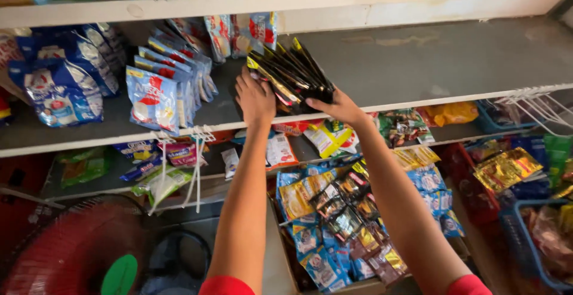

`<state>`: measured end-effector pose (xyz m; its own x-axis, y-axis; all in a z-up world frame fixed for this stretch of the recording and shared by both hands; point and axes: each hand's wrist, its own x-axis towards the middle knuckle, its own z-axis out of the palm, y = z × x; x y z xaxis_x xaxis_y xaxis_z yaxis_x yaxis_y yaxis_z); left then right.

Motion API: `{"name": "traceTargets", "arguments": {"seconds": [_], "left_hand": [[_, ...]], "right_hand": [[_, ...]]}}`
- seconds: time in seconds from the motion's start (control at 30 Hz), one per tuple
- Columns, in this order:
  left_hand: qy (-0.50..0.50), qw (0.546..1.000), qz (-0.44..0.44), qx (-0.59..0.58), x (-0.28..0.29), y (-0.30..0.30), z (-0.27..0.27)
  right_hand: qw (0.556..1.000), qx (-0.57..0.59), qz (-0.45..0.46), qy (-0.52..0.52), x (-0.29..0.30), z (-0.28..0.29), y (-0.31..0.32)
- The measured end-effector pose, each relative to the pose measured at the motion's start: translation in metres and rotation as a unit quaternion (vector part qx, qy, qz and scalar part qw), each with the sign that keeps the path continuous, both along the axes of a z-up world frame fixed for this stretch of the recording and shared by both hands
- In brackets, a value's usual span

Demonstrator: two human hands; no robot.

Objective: Organizing and stocking various drink and snack packets on retail shelves.

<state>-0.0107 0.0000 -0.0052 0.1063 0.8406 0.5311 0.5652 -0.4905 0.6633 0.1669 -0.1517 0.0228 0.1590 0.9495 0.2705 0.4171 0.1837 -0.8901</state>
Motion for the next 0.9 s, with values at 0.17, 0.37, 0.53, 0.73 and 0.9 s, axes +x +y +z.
{"name": "traceTargets", "arguments": {"seconds": [0.17, 0.37, 0.53, 0.73, 0.9], "left_hand": [[-0.036, 0.999, 0.0, 0.032, -0.012, -0.008, 0.0], [-0.096, 0.981, -0.062, 0.156, -0.032, -0.086, 0.063], [-0.13, 0.964, -0.117, 0.202, -0.027, -0.162, 0.095], [-0.171, 0.96, -0.167, 0.149, -0.017, -0.238, 0.06], [-0.202, 0.954, -0.219, 0.027, -0.014, -0.275, 0.003]], "right_hand": [[0.989, 0.052, -0.1, -0.091, 0.015, -0.029, -0.005], [0.978, 0.021, -0.206, -0.017, 0.058, -0.082, -0.011], [0.966, 0.07, -0.187, 0.165, 0.096, -0.105, -0.07], [0.979, 0.051, -0.157, 0.117, 0.141, -0.152, -0.179], [0.971, -0.093, -0.221, 0.028, 0.181, -0.172, -0.262]]}}
